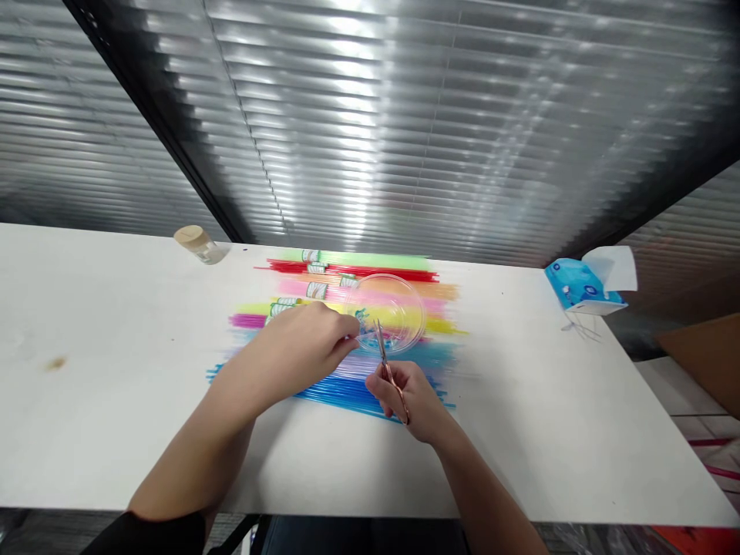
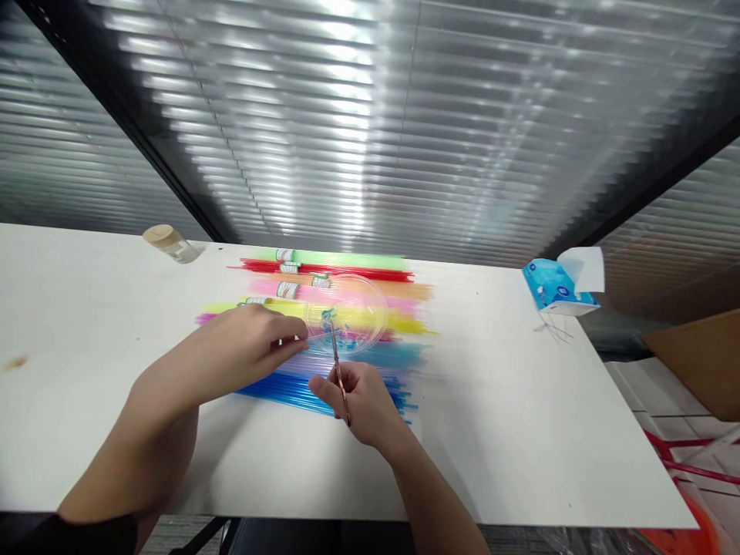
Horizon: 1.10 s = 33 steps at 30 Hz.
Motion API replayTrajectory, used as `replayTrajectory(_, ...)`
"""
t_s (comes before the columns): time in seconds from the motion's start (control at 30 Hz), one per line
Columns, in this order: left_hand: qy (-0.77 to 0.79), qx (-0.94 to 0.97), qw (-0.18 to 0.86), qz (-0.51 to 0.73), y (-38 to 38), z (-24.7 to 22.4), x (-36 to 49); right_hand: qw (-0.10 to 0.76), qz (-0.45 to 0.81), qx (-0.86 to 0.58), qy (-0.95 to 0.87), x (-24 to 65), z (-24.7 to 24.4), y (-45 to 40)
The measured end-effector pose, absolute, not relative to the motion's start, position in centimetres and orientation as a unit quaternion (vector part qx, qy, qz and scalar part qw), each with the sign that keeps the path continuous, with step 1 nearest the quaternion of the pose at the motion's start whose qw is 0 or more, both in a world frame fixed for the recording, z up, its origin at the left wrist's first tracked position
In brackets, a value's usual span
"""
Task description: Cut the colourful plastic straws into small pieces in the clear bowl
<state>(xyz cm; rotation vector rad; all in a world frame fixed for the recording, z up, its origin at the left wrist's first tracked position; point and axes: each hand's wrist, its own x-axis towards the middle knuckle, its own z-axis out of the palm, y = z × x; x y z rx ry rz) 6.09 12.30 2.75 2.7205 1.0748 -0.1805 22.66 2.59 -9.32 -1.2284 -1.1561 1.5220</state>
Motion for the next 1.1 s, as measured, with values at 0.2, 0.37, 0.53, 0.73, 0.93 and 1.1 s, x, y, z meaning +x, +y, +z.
replayTrajectory(0.2,0.371,0.919,0.11,-0.074,12.22,2.76,6.38,0.418,0.595,-0.502,-0.47,22.65,-9.43,2.61)
replayTrajectory(0.37,0.369,0.921,0.098,-0.074,12.24,2.68,6.39,0.414,0.587,-0.505,-0.478,22.71,-9.38,2.76)
replayTrajectory(0.53,0.369,0.924,0.086,-0.063,12.28,2.43,6.39,0.416,0.589,-0.506,-0.473,22.74,-9.42,2.82)
replayTrajectory(0.73,0.377,0.92,0.095,-0.06,12.36,2.73,6.32,0.415,0.587,-0.509,-0.473,22.72,-9.32,2.78)
replayTrajectory(0.93,0.384,0.918,0.086,-0.045,12.37,2.96,5.87,0.418,0.591,-0.517,-0.457,22.77,-9.27,2.85)
replayTrajectory(1.1,0.377,0.922,0.079,-0.048,12.35,2.98,6.2,0.418,0.587,-0.523,-0.456,22.72,-9.25,2.9)
